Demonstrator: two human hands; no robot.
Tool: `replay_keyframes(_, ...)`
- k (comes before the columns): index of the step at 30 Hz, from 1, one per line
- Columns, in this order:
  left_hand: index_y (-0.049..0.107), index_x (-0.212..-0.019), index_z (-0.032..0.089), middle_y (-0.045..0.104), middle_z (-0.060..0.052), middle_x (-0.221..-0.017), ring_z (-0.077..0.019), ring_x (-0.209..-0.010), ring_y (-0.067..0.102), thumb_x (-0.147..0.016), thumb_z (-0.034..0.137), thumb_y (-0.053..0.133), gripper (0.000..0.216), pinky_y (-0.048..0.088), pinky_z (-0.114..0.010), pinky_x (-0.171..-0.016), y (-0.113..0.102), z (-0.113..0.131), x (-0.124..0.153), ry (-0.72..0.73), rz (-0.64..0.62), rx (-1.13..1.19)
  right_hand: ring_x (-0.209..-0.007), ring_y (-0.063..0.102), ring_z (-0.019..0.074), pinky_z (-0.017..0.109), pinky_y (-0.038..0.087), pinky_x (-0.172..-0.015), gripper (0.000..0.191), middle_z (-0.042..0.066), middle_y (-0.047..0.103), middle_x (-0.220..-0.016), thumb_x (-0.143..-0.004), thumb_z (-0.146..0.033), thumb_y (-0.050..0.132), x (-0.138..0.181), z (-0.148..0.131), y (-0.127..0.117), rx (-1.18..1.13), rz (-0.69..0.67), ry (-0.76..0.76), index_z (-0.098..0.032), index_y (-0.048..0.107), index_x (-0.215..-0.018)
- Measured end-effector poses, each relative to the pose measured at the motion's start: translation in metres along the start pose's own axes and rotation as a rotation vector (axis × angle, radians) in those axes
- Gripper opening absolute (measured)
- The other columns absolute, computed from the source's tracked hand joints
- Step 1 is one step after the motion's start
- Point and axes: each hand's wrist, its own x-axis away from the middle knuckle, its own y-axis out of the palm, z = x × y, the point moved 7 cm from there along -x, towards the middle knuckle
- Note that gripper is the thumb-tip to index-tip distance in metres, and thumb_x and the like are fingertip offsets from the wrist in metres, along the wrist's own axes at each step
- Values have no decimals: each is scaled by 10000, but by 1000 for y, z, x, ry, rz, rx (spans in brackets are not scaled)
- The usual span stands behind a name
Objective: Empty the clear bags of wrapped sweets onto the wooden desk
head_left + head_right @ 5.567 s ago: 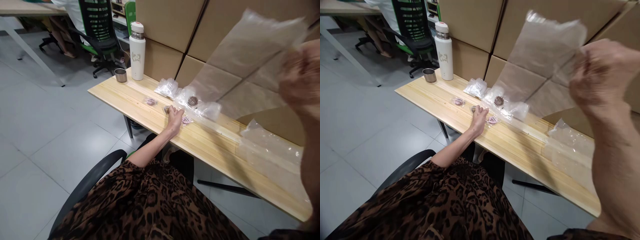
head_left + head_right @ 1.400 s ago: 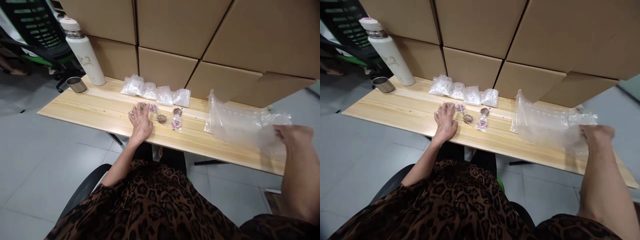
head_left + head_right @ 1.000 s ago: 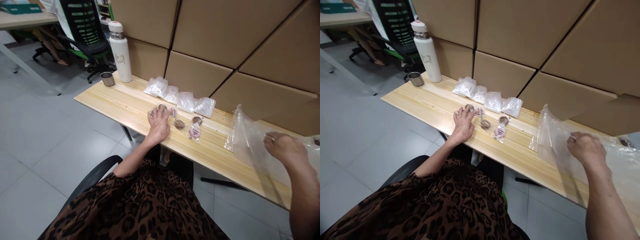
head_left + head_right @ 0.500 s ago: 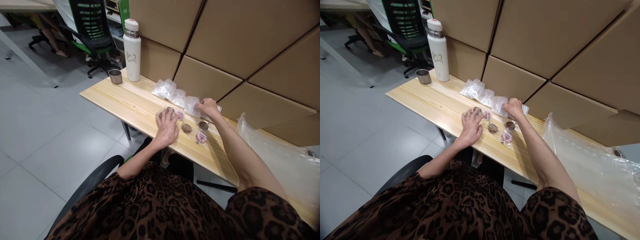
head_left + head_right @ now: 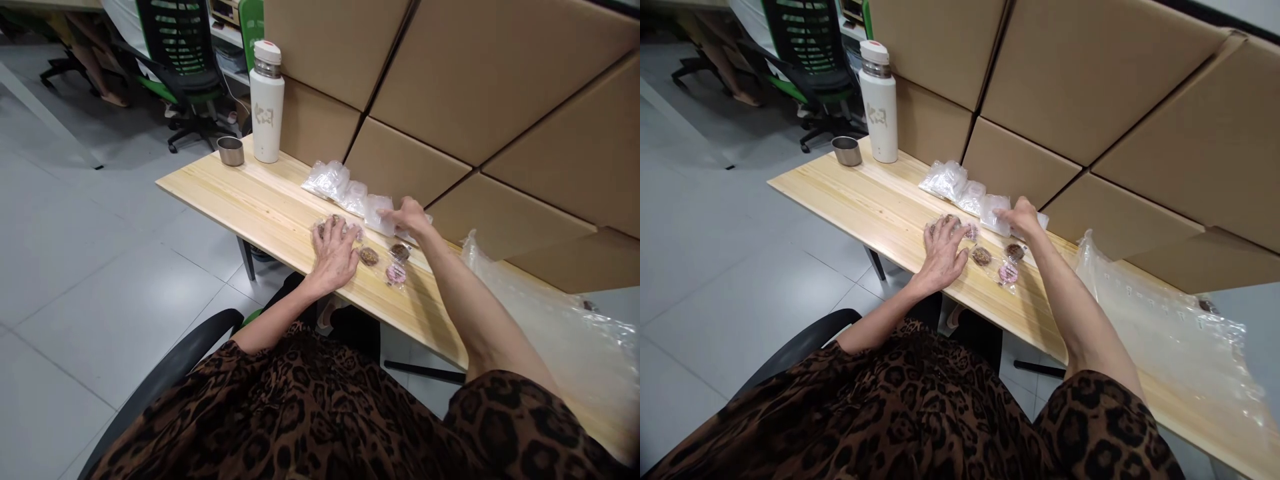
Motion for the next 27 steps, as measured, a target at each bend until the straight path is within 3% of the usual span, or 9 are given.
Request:
replay_keyframes(2, 556, -1557, 245, 436, -141, -1746, -380, -1699, 250, -999, 268, 544, 559, 143, -699, -1354, -1, -2, 0, -8, -5, 14, -786, 633, 244, 354, 548, -680, 517, 31, 611, -744, -637, -491, 979, 1, -2, 7, -154, 38, -5, -234, 574, -829)
replay_keyframes(7, 544, -1545, 219, 493, -142, -1709, -324, -1685, 301, -988, 270, 553, 560, 143, -626, -1386, -5, -6, -6, -6, 44, 224, -543, 408, 124, 270, 354, -480, 587, -36, 484, -592, -617, -618, 947, 12, 0, 6, -411, -23, -64, -256, 496, -717)
replay_keyframes(10, 514, -1549, 181, 538, -180, -1654, -303, -1610, 432, -1000, 335, 585, 575, 293, -543, -1363, -6, -6, -16, -48, 74, 636, -542, 386, 108, 254, 330, -488, 567, -31, 540, -648, -595, -660, 912, 26, 1, -10, -598, 4, -205, -248, 559, -762)
replay_keyframes(12, 447, -1590, 192, 525, -216, -1642, -330, -1518, 546, -1007, 471, 633, 673, 457, -527, -1261, 1, -5, -26, -203, -2, 1016, -599, 469, 128, 275, 415, -546, 518, -15, 609, -740, -642, -663, 866, 41, -1, -22, -639, 60, -355, -250, 635, -851)
replay_keyframes(15, 369, -1623, 229, 554, -263, -1554, -388, -1310, 707, -966, 673, 649, 841, 631, -541, -1013, 17, 10, -36, -518, -269, 1526, -773, 622, 176, 345, 551, -723, 404, 21, 697, -907, -792, -593, 796, 74, -9, -36, -563, 165, -649, -257, 728, -1006)
replay_keyframes(18, 429, -1562, 231, 654, -236, -1360, -351, -1143, 779, -1011, 622, 592, 694, 673, -498, -895, 17, 30, -44, -649, -414, 1812, -817, 666, 207, 395, 593, -774, 301, 70, 739, -1005, -927, -496, 687, 107, -17, -39, -326, 286, -860, -263, 766, -1100)
replay_keyframes(23, 635, -1265, 145, 734, -137, -1069, -210, -987, 780, -1048, 239, 572, 245, 661, -379, -946, 12, 32, -52, -647, -287, 1936, -995, 751, 277, 484, 633, -919, 310, 126, 773, -1093, -1002, -324, 489, 125, -18, -49, -93, 493, -917, -278, 761, -1144)
replay_keyframes(25, 651, -1195, 143, 741, -105, -1013, -187, -940, 767, -1047, 254, 598, 192, 661, -385, -960, 10, 29, -53, -645, -226, 1949, -1031, 761, 279, 496, 629, -973, 312, 119, 784, -1081, -1006, -285, 462, 125, -18, -53, -100, 503, -951, -284, 760, -1099)
replay_keyframes(27, 653, -1196, 157, 749, -98, -1013, -207, -955, 766, -1035, 378, 656, 273, 665, -437, -967, 9, 28, -52, -627, -227, 1944, -1048, 771, 275, 497, 630, -1000, 300, 108, 797, -1081, -1004, -268, 467, 126, -18, -52, -95, 450, -986, -288, 763, -1051)
